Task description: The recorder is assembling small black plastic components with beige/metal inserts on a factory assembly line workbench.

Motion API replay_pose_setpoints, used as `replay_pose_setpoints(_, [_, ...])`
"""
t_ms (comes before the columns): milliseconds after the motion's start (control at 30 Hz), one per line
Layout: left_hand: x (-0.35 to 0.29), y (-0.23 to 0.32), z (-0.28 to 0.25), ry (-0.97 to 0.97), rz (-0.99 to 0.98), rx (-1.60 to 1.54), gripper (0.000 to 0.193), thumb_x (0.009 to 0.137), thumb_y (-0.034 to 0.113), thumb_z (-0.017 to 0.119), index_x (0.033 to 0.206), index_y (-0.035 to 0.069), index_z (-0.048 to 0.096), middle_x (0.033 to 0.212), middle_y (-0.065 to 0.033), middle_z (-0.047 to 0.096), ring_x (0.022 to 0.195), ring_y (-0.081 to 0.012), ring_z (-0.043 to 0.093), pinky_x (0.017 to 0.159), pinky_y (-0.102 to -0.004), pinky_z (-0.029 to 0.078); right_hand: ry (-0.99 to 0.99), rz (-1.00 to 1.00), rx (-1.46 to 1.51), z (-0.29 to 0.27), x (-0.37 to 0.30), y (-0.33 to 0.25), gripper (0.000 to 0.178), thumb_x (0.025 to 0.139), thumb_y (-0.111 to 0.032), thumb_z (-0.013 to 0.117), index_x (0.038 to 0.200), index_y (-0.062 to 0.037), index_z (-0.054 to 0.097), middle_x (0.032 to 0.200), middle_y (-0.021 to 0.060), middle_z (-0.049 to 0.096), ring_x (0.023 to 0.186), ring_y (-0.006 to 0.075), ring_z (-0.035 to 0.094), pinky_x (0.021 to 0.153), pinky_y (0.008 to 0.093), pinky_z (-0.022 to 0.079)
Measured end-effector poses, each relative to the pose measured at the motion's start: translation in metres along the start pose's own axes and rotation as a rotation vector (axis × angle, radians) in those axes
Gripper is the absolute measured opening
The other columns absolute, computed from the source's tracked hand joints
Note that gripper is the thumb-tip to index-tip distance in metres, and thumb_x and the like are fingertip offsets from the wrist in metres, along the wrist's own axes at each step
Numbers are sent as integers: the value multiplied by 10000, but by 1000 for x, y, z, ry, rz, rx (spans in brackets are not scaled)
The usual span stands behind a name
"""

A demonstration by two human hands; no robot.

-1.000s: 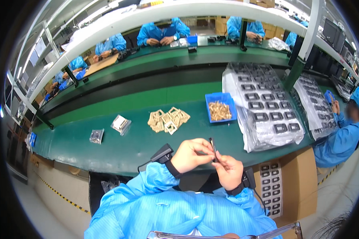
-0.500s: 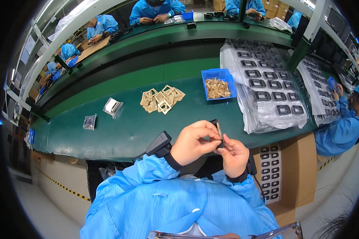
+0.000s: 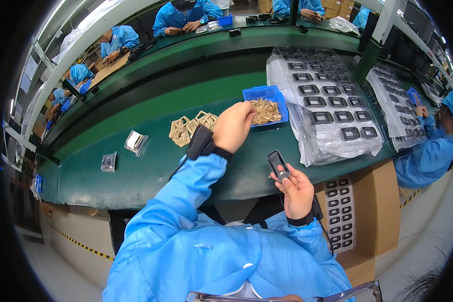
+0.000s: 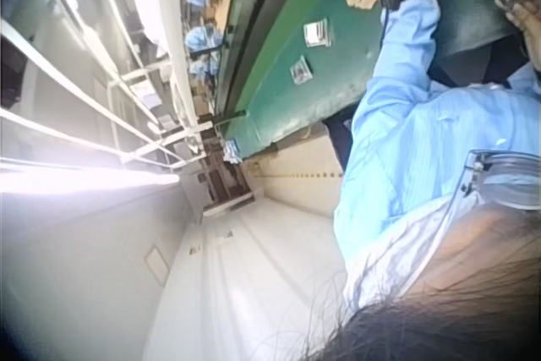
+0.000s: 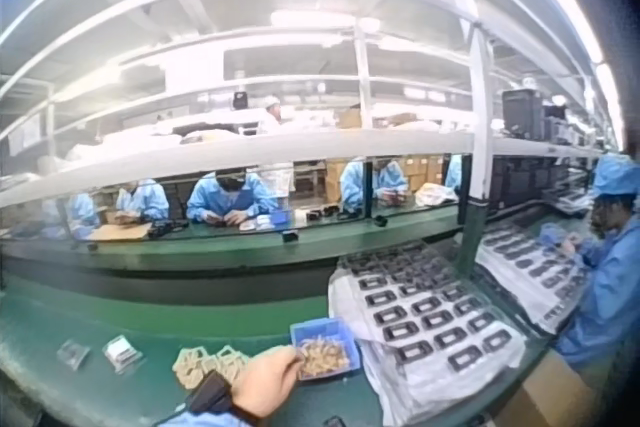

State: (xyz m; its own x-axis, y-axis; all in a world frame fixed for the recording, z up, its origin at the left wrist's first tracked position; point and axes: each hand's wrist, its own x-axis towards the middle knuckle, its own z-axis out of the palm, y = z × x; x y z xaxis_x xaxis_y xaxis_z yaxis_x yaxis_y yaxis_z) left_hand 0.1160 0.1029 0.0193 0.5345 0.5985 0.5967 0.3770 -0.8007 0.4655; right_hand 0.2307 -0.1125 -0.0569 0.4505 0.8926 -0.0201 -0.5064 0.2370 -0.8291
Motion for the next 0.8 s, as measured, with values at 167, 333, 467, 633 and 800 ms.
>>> replay_pose_setpoints(167, [18, -33, 40, -27, -41, 42, 79, 820, 62, 639, 891, 34, 658, 905, -142, 681, 844, -354, 653, 745, -433, 524, 76, -21, 0, 2, -6, -4, 432, 962, 39, 547, 1382, -5, 456, 1234, 173, 631, 1058, 259, 674, 873, 293, 553])
replay_pose_setpoints(333, [12, -43, 52, 83, 102, -1, 171, 813, 50, 640, 953, 40, 738, 975, -162, 712, 890, -321, 686, 817, -393, 545, 97, 13, -40, -1, -9, 0, 418, 992, -31, 530, 1393, -34, 411, 1133, 100, 587, 924, 158, 623, 808, 259, 533])
replay_pose_setpoints(467, [-16, 1, 33, -96, -206, -465, 170, 916, 114, 671, 1044, 19, 731, 1019, -103, 722, 935, -172, 673, 829, -298, 523, 97, -31, -111, 0, -7, 0, 305, 1030, -107, 511, 1322, -56, 438, 1020, 44, 543, 813, 101, 569, 687, 216, 503])
replay_pose_setpoints(633, [-76, 56, 2, -477, -503, -1068, 269, 960, 100, 654, 1198, -24, 663, 1141, -97, 684, 996, -146, 664, 864, -280, 539, 22, -42, -57, 22, -10, -14, 221, 1044, -144, 502, 1243, -54, 463, 980, 42, 539, 759, 79, 552, 621, 203, 485])
replay_pose_setpoints(800, [-85, 74, -35, -374, -475, -1025, 237, 897, 9, 703, 1131, -26, 699, 1063, -99, 686, 958, -154, 673, 813, -266, 561, -102, -135, -188, 42, -16, -24, 189, 1042, -144, 501, 1191, -30, 474, 970, 54, 555, 736, 73, 547, 607, 195, 471])
